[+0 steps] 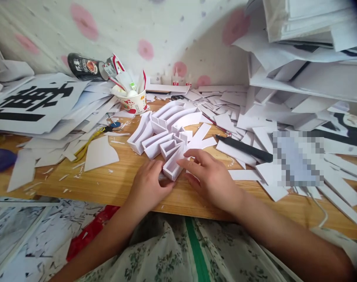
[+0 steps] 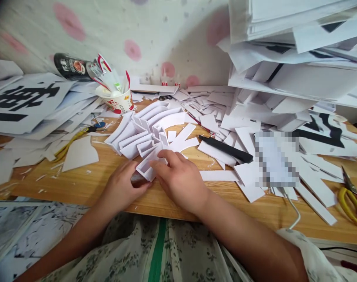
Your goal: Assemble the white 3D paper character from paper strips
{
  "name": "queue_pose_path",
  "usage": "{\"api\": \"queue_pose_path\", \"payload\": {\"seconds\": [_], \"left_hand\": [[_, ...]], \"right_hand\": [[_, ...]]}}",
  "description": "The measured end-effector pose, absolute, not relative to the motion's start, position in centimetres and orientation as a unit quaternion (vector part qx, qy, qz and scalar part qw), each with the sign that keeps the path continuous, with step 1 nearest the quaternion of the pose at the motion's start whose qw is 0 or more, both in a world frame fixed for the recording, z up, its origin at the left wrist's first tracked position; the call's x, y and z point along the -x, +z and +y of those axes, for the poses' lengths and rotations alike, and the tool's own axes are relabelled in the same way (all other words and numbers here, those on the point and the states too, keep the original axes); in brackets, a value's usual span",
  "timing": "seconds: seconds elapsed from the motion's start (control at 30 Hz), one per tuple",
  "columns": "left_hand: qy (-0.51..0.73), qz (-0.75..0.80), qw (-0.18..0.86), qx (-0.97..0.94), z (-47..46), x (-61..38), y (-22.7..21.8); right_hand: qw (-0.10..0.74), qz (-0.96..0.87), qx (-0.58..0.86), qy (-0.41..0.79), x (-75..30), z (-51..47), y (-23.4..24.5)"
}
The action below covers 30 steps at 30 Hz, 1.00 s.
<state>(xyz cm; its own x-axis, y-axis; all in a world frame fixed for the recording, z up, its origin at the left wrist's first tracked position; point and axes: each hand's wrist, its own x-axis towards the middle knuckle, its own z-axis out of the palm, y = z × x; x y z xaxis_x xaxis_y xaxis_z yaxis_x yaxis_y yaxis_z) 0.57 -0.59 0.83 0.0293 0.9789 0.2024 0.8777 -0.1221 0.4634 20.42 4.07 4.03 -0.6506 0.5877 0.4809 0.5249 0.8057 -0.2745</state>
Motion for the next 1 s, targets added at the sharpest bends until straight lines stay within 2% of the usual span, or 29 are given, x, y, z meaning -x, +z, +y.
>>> {"api": "queue_pose_path", "payload": {"seconds": [0.1, 0.2, 0.4, 0.7, 1.0], "left_hand": [[0.241, 0.650, 0.106, -0.713, -0.6, -0.4, 0.9], [0.255, 0.639, 0.120, -0.716, -0.8, -0.1, 1.0], [0.297, 0.633, 0.168, -0.695, -1.3, 0.3, 1.1], [0.247, 0.655, 0.109, -0.706, -1.3, -0.2, 0.9], [0.247, 0.679, 0.123, -0.681, -0.5, 0.7, 0.9]], "right_hand": [[0.235, -0.927, 0.291, 0.013, -19.7, 4.8, 4.5], [0.223, -0.932, 0.285, -0.010, -19.2, 5.1, 4.2], [0.271, -0.925, 0.265, -0.010, -19.1, 5.3, 2.9], [0.316, -0.912, 0.261, 0.014, -18.9, 5.6, 2.0], [0.208, -0.942, 0.264, -0.012, -18.8, 6.3, 2.1]]}}
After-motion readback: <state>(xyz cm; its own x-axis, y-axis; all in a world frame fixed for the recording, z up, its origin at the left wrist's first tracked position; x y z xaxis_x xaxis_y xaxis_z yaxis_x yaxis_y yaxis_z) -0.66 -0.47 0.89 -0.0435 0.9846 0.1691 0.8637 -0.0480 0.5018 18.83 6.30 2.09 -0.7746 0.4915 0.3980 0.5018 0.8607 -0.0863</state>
